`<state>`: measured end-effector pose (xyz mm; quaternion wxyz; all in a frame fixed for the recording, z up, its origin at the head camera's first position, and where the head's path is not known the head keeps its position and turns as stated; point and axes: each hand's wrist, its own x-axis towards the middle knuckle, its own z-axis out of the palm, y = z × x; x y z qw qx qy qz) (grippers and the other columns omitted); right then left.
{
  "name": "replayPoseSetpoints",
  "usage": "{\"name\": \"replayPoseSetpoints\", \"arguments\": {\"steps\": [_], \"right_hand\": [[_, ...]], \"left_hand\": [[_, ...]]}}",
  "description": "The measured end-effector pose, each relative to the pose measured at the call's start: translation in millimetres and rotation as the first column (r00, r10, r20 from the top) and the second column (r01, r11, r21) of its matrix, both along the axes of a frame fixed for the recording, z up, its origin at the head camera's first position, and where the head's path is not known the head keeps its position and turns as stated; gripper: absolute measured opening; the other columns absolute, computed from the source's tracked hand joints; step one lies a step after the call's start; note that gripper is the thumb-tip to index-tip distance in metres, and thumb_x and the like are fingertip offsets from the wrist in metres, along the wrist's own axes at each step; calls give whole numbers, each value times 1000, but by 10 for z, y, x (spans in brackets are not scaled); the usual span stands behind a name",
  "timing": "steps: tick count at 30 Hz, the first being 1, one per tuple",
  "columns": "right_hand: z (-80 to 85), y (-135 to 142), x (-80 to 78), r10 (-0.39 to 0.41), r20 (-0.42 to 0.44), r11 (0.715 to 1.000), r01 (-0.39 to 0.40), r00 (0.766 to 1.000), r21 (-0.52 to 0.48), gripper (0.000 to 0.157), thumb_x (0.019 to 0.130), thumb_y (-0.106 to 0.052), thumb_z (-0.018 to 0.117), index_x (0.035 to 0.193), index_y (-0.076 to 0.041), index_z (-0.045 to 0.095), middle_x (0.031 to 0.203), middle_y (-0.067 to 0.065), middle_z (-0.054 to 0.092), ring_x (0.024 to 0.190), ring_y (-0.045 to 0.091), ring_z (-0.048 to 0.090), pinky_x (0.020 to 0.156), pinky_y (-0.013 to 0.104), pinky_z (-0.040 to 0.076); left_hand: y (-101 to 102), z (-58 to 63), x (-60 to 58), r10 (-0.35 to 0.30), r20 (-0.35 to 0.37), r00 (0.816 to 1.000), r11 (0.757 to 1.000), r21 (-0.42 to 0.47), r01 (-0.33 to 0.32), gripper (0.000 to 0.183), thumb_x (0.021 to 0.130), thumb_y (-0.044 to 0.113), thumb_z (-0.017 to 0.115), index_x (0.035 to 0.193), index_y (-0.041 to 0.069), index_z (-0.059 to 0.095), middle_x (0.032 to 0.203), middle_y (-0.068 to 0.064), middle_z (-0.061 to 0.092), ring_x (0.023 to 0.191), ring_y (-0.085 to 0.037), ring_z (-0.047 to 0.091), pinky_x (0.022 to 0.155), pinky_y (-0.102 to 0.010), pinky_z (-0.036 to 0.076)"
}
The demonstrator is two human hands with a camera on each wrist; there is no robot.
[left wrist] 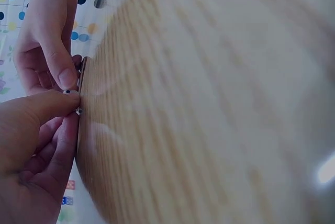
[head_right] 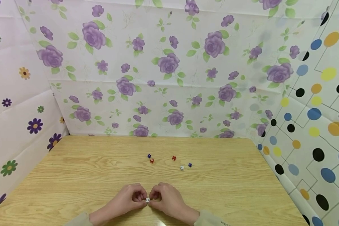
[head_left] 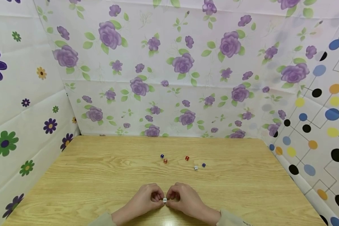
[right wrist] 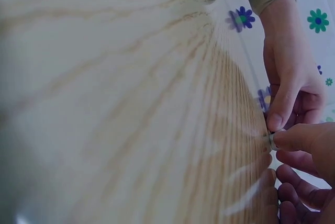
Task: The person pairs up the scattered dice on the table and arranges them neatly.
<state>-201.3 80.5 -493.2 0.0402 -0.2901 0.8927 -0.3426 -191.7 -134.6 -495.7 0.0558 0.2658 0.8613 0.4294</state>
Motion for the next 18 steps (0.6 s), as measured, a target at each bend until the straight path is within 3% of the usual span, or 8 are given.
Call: {"name": "replayPoseSetpoints", "arguments": {"steps": [11,15,18], "right_hand": [[21,40,-17,32,10,999,-32,999,-5,11,82,-29,80,88,-25,71,81,-14,61,68,-4,50,61,13,43],[59,115,-93,64,30,998,-63,998,-31,13,84,-24,78,94,-23,71,85,-10,63,70,-3,52,63,14,45],[119,194,-185,39,26,999,-38,999,-36,14,86,-23,77,98,-20,71,89,-7,64,73,-1,54,65,15,47]], "left_hand": [[5,11,-6,-3,22,1000,1000,1,3,10,82,8,79,86,12,70,82,4,63,71,5,56,64,-14,51],[0,8,-9,-6,22,1000,1000,5,6,11,81,8,79,86,12,70,82,3,64,71,5,56,64,-15,51],[-4,8,-18,-8,27,1000,1000,5,8,11,81,9,79,85,12,70,83,3,64,70,6,55,63,-15,51]]}}
